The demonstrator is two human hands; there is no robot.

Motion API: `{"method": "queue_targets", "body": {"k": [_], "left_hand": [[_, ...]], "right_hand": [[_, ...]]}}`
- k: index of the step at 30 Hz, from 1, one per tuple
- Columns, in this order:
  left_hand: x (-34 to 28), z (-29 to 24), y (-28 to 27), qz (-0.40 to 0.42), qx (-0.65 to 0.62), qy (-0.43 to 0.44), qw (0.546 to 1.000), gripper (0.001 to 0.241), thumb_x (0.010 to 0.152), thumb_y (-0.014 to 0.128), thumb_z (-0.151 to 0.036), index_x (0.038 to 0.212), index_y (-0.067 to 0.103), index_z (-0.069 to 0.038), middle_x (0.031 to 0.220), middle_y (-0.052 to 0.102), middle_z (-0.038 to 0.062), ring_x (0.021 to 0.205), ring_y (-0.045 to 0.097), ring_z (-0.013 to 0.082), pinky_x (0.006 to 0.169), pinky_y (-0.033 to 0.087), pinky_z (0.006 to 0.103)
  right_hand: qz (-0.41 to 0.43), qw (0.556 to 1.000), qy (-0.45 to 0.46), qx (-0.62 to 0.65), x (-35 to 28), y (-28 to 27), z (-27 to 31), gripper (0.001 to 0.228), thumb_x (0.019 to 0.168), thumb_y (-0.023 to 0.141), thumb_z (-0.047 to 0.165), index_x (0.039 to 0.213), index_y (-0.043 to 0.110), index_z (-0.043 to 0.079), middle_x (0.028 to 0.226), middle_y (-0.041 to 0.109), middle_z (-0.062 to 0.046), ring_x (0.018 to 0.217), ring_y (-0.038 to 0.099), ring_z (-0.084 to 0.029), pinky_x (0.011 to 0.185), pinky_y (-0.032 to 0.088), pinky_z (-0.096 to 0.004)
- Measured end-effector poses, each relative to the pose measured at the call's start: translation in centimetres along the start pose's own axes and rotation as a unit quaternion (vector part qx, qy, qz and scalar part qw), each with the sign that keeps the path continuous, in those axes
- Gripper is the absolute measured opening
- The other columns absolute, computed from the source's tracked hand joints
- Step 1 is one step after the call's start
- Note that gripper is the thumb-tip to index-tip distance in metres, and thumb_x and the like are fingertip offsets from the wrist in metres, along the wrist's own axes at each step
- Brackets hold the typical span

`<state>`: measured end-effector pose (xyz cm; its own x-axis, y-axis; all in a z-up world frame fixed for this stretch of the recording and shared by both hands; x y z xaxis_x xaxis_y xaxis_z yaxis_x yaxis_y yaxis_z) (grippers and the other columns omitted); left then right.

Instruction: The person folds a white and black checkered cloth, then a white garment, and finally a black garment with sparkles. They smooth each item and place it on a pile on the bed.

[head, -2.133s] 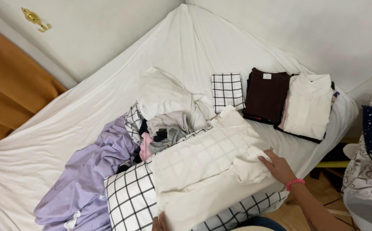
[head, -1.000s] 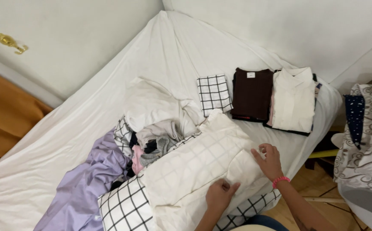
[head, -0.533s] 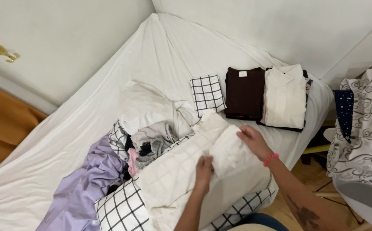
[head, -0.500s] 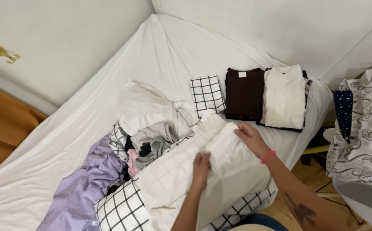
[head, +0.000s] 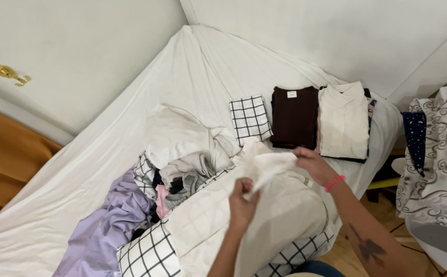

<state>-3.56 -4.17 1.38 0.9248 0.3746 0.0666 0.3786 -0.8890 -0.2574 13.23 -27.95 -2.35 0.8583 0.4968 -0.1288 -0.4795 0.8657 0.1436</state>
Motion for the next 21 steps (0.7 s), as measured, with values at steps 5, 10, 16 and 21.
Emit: {"method": "queue_targets", "body": {"k": [5,10,16,21], "left_hand": [[-8.5,2.4,3.9,0.106,0.017,-0.12,0.987,0.076,0.078,0.079,-0.002,0.147,0.048,-0.008,0.087,0.066,0.004,0.081,0.064,0.0166,0.078,0.057,0.0283],[-13.8,6.7,7.7,0.29,0.074,-0.085,0.95,0.039,0.084,0.074,-0.012,0.121,0.069,0.001,0.087,0.066,0.013,0.08,0.066,0.0281,0.077,0.055,0.0384],[-14.4,7.3,8.5,0.183,0.082,0.1,0.974,0.014,0.086,0.075,-0.012,0.093,0.069,-0.002,0.092,0.066,0.019,0.085,0.065,0.0353,0.074,0.054,0.0425],[-11.3,6.5,6.6,0.077,0.05,-0.06,0.994,0.015,0.089,0.069,-0.017,0.098,0.069,-0.004,0.086,0.069,0.015,0.075,0.067,0.0282,0.07,0.054,0.0376]], "right_hand": [[0.088,0.99,0.109,-0.032,-7.0,-4.1,-3.0,0.008,0.094,0.066,0.01,0.093,0.069,0.003,0.087,0.062,0.003,0.087,0.057,-0.011,0.085,0.046,-0.028],[0.128,0.952,0.25,-0.122,-11.3,-7.7,-8.0,0.009,0.091,0.067,0.01,0.09,0.071,0.002,0.081,0.066,0.003,0.082,0.057,-0.011,0.083,0.047,-0.026],[0.126,0.933,0.252,-0.225,-10.4,-6.8,-8.6,0.008,0.089,0.064,0.01,0.092,0.068,0.004,0.083,0.064,0.004,0.079,0.052,-0.01,0.074,0.046,-0.026],[0.011,0.965,0.189,-0.181,-7.2,-2.8,-7.9,0.013,0.091,0.062,0.011,0.099,0.069,0.003,0.09,0.062,0.002,0.083,0.052,-0.011,0.077,0.046,-0.027]]}}
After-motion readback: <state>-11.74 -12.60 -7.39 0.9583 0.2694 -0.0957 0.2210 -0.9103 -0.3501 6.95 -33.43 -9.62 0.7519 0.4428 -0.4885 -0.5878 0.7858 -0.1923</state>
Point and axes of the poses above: each hand's wrist, its own x-axis towards the middle knuckle, its own y-axis out of the palm, z = x × y, the point moved 2 cm from there along x, towards the middle knuckle
